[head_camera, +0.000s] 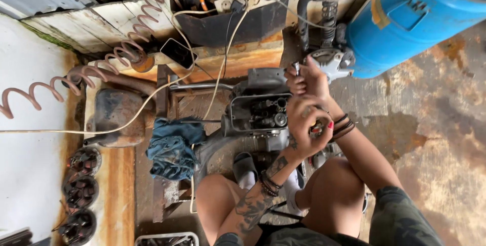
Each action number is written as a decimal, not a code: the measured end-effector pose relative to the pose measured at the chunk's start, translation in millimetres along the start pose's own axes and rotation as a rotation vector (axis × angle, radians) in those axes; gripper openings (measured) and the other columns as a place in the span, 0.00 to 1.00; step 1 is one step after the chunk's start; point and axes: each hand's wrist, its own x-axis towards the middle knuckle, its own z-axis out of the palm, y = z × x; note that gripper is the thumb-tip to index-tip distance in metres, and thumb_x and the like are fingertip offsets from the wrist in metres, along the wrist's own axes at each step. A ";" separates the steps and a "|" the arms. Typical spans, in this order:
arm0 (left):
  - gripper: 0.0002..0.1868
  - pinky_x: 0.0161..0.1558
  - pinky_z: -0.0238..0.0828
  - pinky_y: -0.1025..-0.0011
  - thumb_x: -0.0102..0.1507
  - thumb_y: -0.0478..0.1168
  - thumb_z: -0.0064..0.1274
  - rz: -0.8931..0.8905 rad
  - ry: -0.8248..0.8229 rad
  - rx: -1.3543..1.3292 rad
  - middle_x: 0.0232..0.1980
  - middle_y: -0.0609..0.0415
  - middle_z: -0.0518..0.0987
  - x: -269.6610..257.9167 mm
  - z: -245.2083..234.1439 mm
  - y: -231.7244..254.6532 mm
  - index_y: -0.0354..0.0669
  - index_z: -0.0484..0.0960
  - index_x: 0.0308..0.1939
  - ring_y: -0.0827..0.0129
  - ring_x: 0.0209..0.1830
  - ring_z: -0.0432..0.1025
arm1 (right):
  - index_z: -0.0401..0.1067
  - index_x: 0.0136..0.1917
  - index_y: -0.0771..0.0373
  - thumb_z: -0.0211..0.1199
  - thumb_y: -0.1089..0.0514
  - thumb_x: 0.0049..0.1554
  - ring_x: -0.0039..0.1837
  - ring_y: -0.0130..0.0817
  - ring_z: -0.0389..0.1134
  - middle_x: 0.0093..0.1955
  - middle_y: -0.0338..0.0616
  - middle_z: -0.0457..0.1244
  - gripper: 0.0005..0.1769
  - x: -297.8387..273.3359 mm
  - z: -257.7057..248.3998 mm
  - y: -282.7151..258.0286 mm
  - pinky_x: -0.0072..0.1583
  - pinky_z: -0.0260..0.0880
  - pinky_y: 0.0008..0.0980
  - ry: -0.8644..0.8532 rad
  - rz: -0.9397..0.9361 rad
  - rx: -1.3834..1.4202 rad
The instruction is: The person uses a socket wrench to loosen and remove bolts from a small engine block. They then use a screwdriver to adjust internal components and remove a small metal part from the engine.
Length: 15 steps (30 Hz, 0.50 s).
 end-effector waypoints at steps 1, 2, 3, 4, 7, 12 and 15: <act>0.14 0.61 0.62 0.59 0.64 0.54 0.49 -0.006 -0.010 0.002 0.45 0.59 0.78 7.1 -4.5 -0.3 0.54 0.77 0.29 0.59 0.49 0.70 | 0.56 0.47 0.58 0.53 0.28 0.62 0.33 0.16 0.41 0.34 0.26 0.42 0.30 1.2 7.5 4.1 0.32 0.43 0.18 0.005 -0.002 0.010; 0.19 0.66 0.56 0.55 0.62 0.61 0.51 -0.005 0.025 0.146 0.56 0.55 0.74 14.2 -7.5 -0.2 0.52 0.75 0.41 0.54 0.60 0.66 | 0.58 0.48 0.60 0.51 0.28 0.62 0.33 0.16 0.42 0.35 0.28 0.44 0.31 1.2 14.7 6.6 0.32 0.44 0.19 0.072 -0.071 -0.049; 0.31 0.71 0.50 0.51 0.59 0.68 0.53 -0.002 0.059 0.290 0.68 0.51 0.69 21.6 -11.1 0.2 0.49 0.73 0.53 0.49 0.71 0.62 | 0.60 0.49 0.62 0.50 0.28 0.62 0.32 0.16 0.43 0.35 0.31 0.47 0.32 1.6 22.8 9.2 0.32 0.45 0.21 0.140 -0.140 -0.108; 0.31 0.71 0.50 0.51 0.59 0.68 0.53 0.002 0.067 0.292 0.68 0.51 0.69 23.4 -0.9 3.5 0.49 0.73 0.53 0.49 0.71 0.62 | 0.60 0.49 0.62 0.50 0.28 0.62 0.32 0.16 0.43 0.35 0.31 0.47 0.32 -5.5 24.0 10.2 0.32 0.45 0.21 0.133 -0.138 -0.114; 0.60 0.67 0.38 0.17 0.37 0.56 0.71 -0.181 -0.122 0.436 0.79 0.28 0.56 12.9 39.9 -12.3 0.46 0.60 0.70 0.29 0.80 0.50 | 0.60 0.50 0.63 0.50 0.31 0.63 0.35 0.20 0.45 0.36 0.34 0.49 0.30 -32.5 28.9 10.1 0.34 0.47 0.24 0.123 -0.142 -0.239; 0.28 0.64 0.48 0.19 0.65 0.54 0.50 -0.126 -0.047 0.464 0.82 0.36 0.58 11.8 56.5 -12.8 0.53 0.71 0.67 0.27 0.81 0.54 | 0.63 0.55 0.65 0.52 0.39 0.63 0.42 0.31 0.52 0.42 0.42 0.54 0.26 -63.8 29.8 9.2 0.40 0.54 0.33 0.090 -0.136 -0.588; 0.20 0.66 0.44 0.18 0.69 0.51 0.46 -0.060 -0.038 0.536 0.83 0.38 0.60 6.2 63.9 -29.3 0.59 0.74 0.65 0.29 0.80 0.59 | 0.64 0.57 0.67 0.54 0.43 0.64 0.46 0.36 0.56 0.44 0.46 0.57 0.23 -63.6 23.3 8.0 0.43 0.58 0.37 0.108 -0.120 -0.720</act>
